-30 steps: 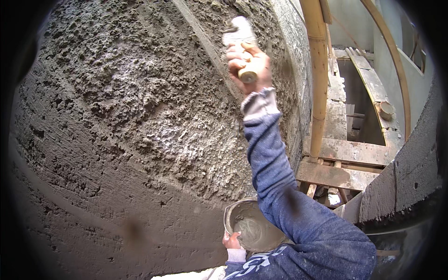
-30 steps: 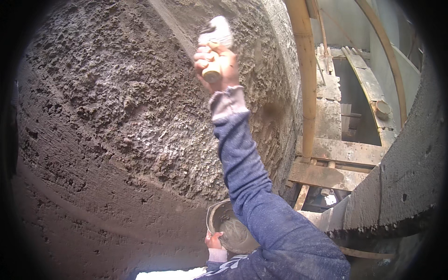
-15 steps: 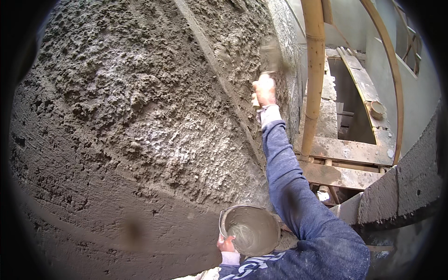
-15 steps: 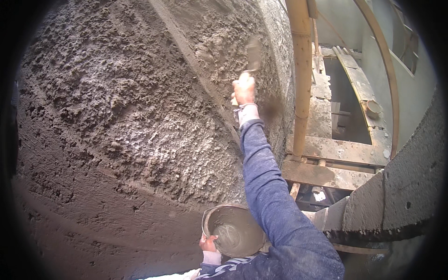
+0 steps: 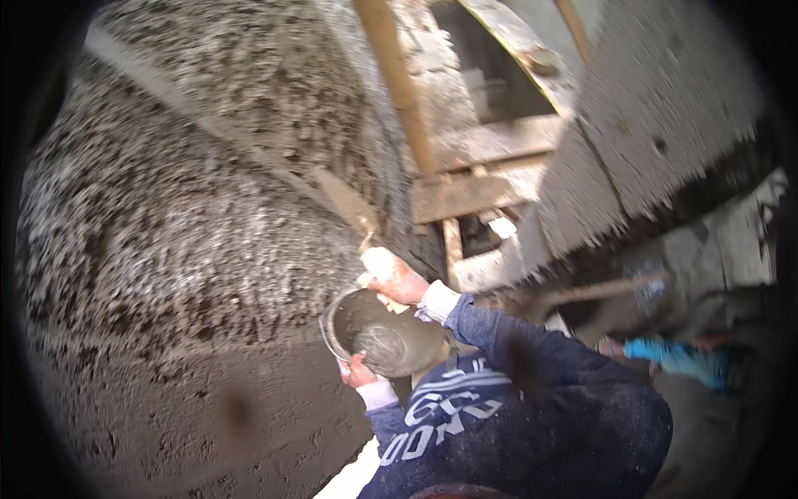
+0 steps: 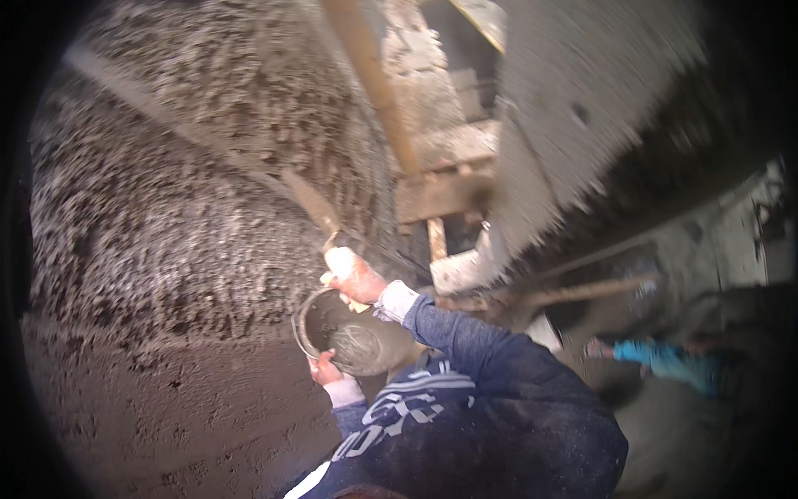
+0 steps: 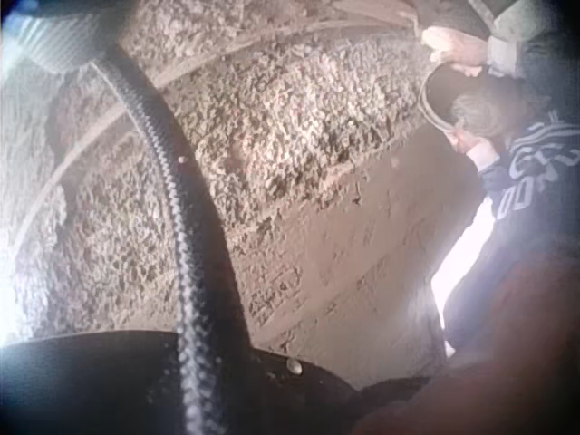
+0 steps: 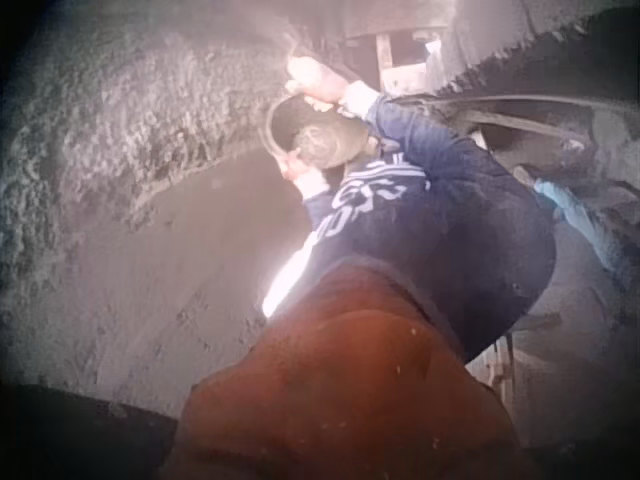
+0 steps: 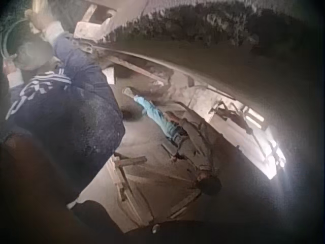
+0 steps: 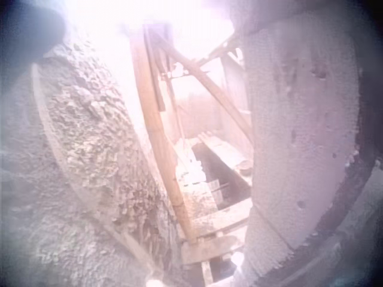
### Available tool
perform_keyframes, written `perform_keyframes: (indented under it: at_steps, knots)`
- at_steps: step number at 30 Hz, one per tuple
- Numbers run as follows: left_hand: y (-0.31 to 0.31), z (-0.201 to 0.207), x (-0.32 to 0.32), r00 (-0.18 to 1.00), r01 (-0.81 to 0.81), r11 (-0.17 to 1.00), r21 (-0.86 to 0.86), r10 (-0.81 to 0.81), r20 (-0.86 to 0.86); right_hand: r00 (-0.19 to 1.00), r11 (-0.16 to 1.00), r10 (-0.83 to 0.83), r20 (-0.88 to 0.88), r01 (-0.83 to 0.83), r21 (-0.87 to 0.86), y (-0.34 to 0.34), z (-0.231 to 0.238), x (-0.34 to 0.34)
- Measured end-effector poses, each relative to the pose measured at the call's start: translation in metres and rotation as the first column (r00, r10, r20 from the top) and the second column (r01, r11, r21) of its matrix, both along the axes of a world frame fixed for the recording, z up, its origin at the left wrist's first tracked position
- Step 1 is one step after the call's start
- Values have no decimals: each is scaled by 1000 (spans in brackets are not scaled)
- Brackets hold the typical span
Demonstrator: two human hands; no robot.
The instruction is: The person scoops wet cement from a bucket using a trowel and applies it to a vertical wall surface. They repeatedly smooth the cement into the wall texture, working on a specific section of the wall.
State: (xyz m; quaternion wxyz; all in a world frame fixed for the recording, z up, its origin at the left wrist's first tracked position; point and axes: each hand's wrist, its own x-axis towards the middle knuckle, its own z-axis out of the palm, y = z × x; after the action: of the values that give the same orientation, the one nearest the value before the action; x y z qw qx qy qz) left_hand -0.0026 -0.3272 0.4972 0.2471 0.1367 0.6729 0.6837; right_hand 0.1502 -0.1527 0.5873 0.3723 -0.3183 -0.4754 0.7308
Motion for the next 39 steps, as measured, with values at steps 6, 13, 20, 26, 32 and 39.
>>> perform_keyframes:
  at_steps: [6, 13, 20, 26, 32, 39]
  knots:
    - [-14, 24, 22, 978, 105, 975, -194, -136, -158, 910, 981, 172, 378, -193, 17, -105, -59, 84]
    - [8, 8, 28, 911, 326, 896, -301, -383, -153, 735, 985, -31, 677, -91, 144, -182, -96, 144]
    - [14, -59, -2, 735, 471, 687, -553, -652, -184, 532, 997, -71, 844, 70, 41, -243, -64, 146]
    - [-16, -85, 8, 700, 581, 645, -497, -707, -99, 508, 986, -147, 849, 141, 86, -309, -79, 107]
    - [-31, -158, -1, 543, 643, 372, -670, -838, 57, 510, 948, -239, 826, 307, 85, -374, -113, 78]
    - [-47, -305, 19, 516, 805, 315, -503, -791, 329, 409, 911, -161, 898, 412, -25, -403, -73, 94]
